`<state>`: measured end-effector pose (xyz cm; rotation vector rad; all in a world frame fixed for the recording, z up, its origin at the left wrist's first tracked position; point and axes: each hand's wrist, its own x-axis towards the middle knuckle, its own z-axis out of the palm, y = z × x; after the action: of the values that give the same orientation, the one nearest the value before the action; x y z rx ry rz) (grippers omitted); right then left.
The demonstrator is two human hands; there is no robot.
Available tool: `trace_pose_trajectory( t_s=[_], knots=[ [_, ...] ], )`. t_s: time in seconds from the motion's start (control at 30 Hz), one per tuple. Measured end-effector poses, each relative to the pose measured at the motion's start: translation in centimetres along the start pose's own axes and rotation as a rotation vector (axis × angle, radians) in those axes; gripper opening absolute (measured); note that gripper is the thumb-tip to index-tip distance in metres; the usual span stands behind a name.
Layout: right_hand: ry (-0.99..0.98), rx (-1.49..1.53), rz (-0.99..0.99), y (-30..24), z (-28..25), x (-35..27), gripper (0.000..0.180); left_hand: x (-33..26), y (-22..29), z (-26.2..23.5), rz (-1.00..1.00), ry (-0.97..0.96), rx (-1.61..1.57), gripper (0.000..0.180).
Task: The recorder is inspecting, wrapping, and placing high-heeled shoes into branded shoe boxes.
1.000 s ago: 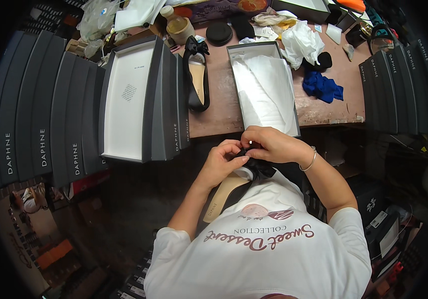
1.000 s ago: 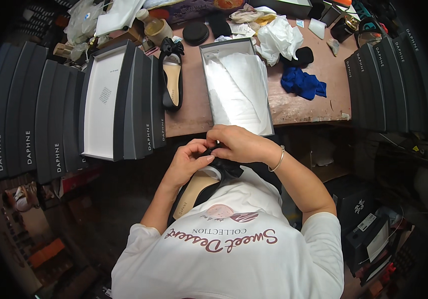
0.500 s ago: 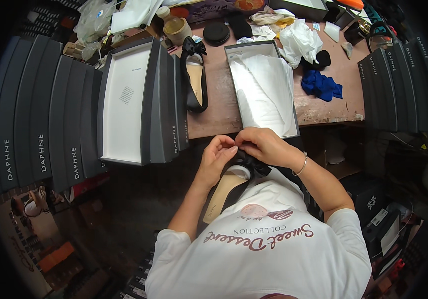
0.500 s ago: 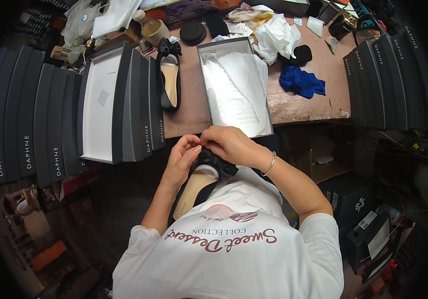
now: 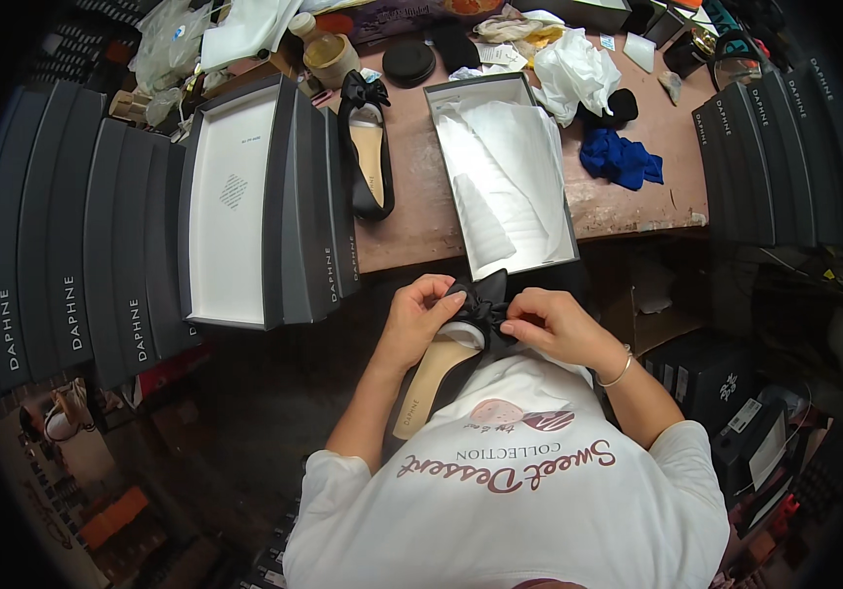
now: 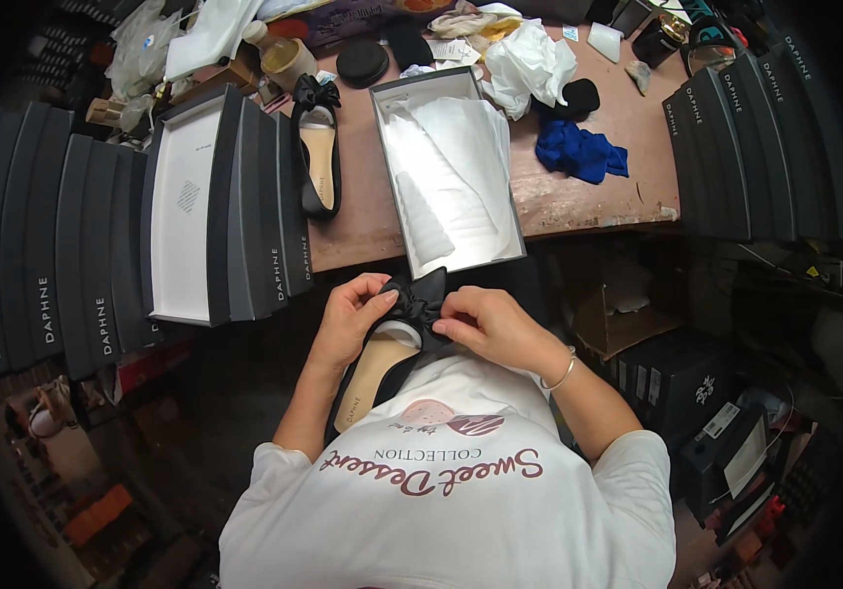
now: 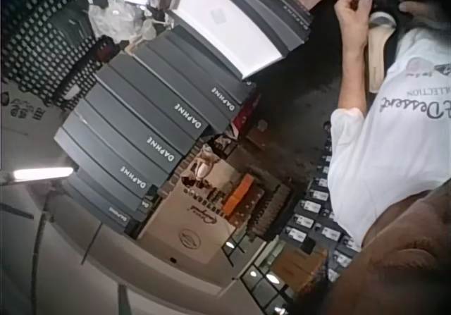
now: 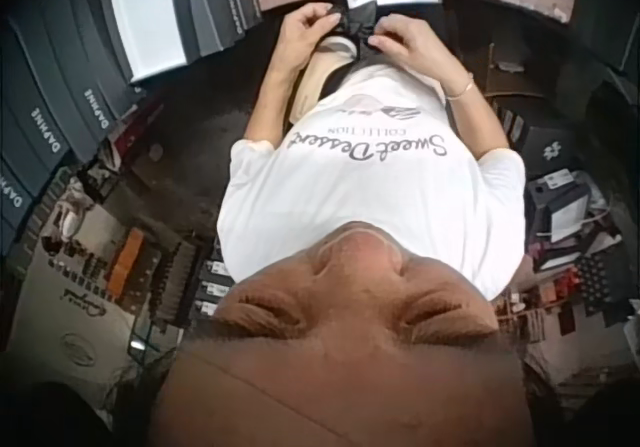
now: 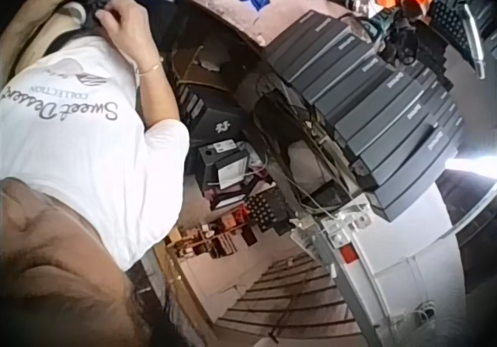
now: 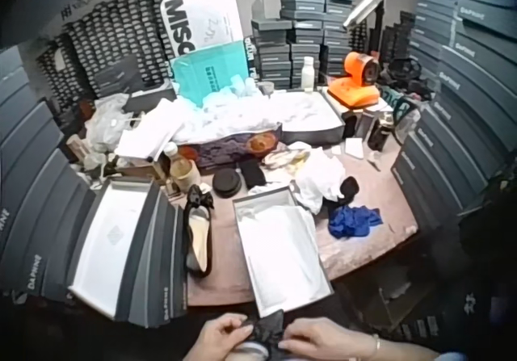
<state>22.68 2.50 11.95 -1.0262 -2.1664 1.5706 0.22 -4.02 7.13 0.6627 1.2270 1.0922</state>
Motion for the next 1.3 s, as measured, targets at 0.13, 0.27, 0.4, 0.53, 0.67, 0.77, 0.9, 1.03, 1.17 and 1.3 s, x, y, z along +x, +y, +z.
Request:
trace_pose_trajectory(
  t_s=[0.13,0.27,0.4,0.53,0.67,0.77,0.9,1.03,1.17,1.3],
  knots=[
    [0.015,0.209,0.222,0.4,-0.4,0.3,0.02,-0.3,-0.1,-0.4,0.012,0.027,0.026,0.011],
    [-0.012,-0.032,-0.058,1.1,-0.2,0.8,0.014,-0.3,0.1,-0.5,0.009,-0.008,0.032,0.009],
    [0.137,0.049,0.031,1.6,-0.5,0.4,0.016,-0.5,0.9,-0.5,0.008,-0.003,-0.116,0.032],
    [0.148,0.321,0.266,2.1,-0.7,0.1,0.025,-0.2,0.2,-1.9,-0.065,-0.025,-0.315,0.048],
    [0.12,0.382,0.185,1.5,0.8,1.2,0.038,-1.0,2.0,-1.1,0.031,-0.183,-0.005,0.072],
    [0.005,0.359,0.21,1.7,2.2,2.1,0.035,-1.6,2.3,-2.1,0.092,-0.231,0.455,0.095],
    [-0.103,0.493,0.181,1.2,3.2,2.9,0.038,-2.8,1.8,-2.9,-0.013,-0.045,0.546,0.092],
    [-0.103,0.634,0.169,0.6,2.9,3.7,0.046,-2.9,0.9,-4.7,0.041,0.097,0.415,0.085],
    [-0.143,0.745,0.151,0.7,3.5,3.3,0.065,-0.7,3.1,-4.7,0.222,0.232,0.361,0.074],
    [-0.172,0.827,0.133,-1.1,5.7,3.1,0.083,4.0,6.4,-1.5,0.374,0.28,0.28,0.063]
  ],
)
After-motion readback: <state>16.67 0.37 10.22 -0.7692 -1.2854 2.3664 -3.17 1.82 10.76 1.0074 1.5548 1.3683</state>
